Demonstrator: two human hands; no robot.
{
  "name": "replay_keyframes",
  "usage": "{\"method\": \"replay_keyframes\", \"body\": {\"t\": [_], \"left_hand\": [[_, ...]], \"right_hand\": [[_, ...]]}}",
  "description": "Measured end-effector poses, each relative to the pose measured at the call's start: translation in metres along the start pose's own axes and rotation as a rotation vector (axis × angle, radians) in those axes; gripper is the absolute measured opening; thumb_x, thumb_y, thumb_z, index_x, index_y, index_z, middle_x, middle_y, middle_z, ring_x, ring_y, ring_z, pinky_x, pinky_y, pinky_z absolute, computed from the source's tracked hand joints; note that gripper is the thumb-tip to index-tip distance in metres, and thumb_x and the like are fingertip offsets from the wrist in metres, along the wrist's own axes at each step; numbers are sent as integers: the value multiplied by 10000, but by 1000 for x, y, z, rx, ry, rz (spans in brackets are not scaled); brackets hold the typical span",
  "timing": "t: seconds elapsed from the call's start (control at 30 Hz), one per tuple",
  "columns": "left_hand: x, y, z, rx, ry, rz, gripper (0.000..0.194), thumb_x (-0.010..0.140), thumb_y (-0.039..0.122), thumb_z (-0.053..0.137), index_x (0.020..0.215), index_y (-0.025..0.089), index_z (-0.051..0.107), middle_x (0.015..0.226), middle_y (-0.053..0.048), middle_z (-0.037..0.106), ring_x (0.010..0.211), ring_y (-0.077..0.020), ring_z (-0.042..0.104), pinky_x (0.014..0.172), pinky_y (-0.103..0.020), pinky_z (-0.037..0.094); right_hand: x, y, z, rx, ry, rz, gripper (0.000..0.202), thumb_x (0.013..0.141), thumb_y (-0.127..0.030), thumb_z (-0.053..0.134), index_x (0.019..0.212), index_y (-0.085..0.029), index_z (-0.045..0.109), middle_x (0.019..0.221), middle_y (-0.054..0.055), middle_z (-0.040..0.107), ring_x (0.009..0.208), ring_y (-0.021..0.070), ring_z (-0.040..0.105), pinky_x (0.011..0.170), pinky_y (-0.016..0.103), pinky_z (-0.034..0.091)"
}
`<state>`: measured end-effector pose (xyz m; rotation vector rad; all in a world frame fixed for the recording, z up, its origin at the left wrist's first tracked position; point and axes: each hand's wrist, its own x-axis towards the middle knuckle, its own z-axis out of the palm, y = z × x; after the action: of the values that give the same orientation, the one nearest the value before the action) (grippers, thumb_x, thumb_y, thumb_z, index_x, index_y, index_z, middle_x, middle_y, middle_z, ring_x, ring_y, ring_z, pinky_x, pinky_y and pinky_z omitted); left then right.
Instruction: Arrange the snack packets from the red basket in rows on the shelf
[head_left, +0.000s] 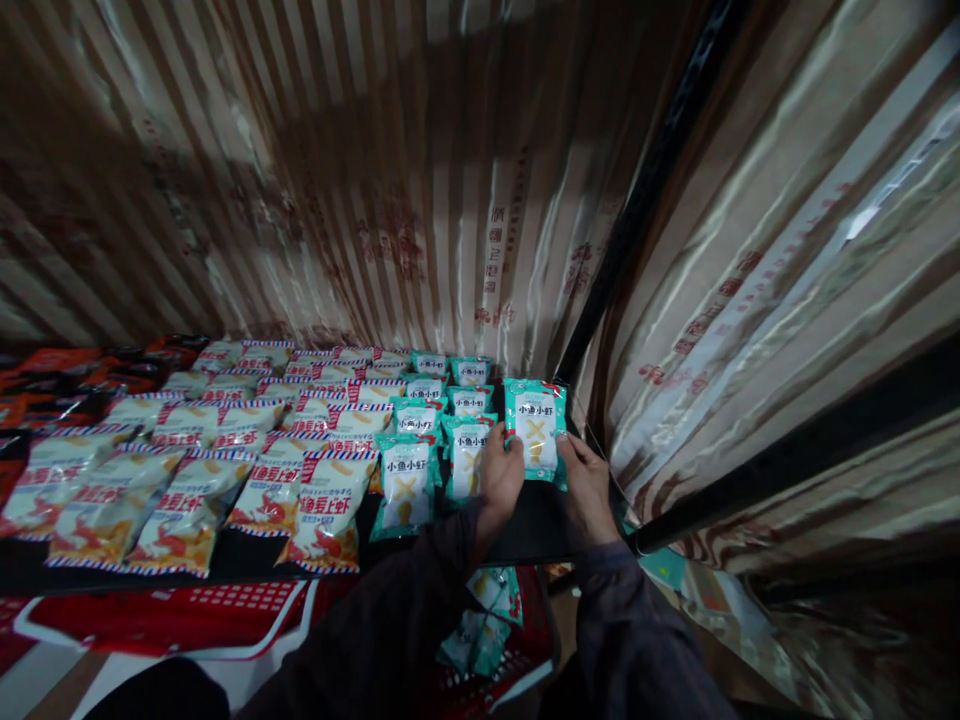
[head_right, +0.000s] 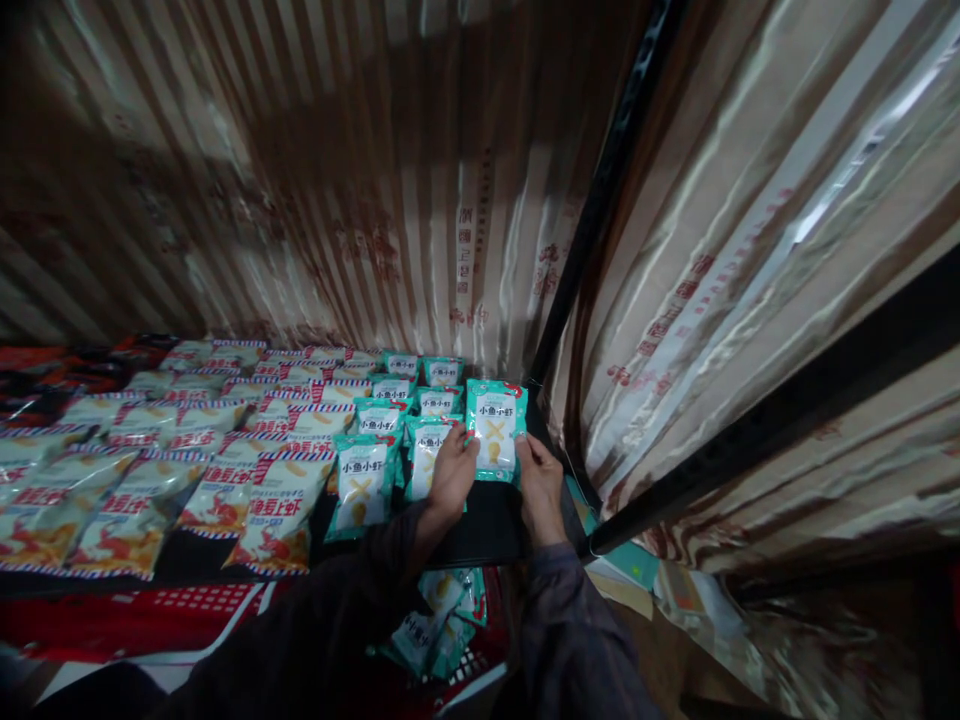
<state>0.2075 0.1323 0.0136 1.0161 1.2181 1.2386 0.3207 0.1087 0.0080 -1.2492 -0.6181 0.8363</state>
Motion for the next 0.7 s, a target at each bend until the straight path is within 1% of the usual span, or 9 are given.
{"method": "replay_keyframes", "body": {"t": [0.07,0.2,0.3,0.37,0.47,0.57,0.7], "left_hand": [[4,5,6,69,23,11,440,795,219,585,1234,209,557,1234,-100,657,1179,-247,581,1015,-358,426],[10,19,14,211,51,30,569,792,173,559,1355,172,476,1376,-137,564,1288,-265,508,1103,-369,344],[13,30,19,294,61,53,621,796,140,533,1407,142,418,1442,-160,496,1352,-277,444,1132,-376,305],[17,35,22,323,56,63,627,792,122,525,1409,116,416,1464,-180,464,1370,-290,421,1141,-385,291],[25,36,26,315,42,81,654,768,95,529,1412,107,412,1465,-186,460,1372,-290,417,1146,-384,285],[35,31,30,318,38,123,702,751,83,539,1433,118,373,1462,-175,468,1381,-271,405,1154,-370,277],[46,24,37,364,54,159,736,744,75,540,1450,119,336,1518,-176,386,1437,-274,307,1180,-377,231]], "right_hand": [[13,2,2,-2,13,-14,507,594,-482,780,972,-145,756,850,60,767,730,222,702,674,340,572],[37,5,8,-19,48,-67,494,595,-474,767,951,-131,758,856,63,762,753,217,696,696,336,566],[51,6,16,-25,80,-92,488,599,-462,750,957,-131,755,864,63,761,754,215,688,691,332,554],[59,5,21,-39,96,-105,475,609,-464,732,954,-137,757,856,61,762,747,215,684,680,328,546],[71,5,29,-89,105,-152,439,623,-468,707,921,-152,767,843,53,762,763,216,675,665,313,532],[82,8,36,-122,92,-181,446,614,-473,694,907,-146,770,823,46,757,768,216,663,657,312,521],[95,14,43,-174,71,-164,487,630,-520,651,902,-133,767,790,52,749,731,219,654,652,321,519]]}}
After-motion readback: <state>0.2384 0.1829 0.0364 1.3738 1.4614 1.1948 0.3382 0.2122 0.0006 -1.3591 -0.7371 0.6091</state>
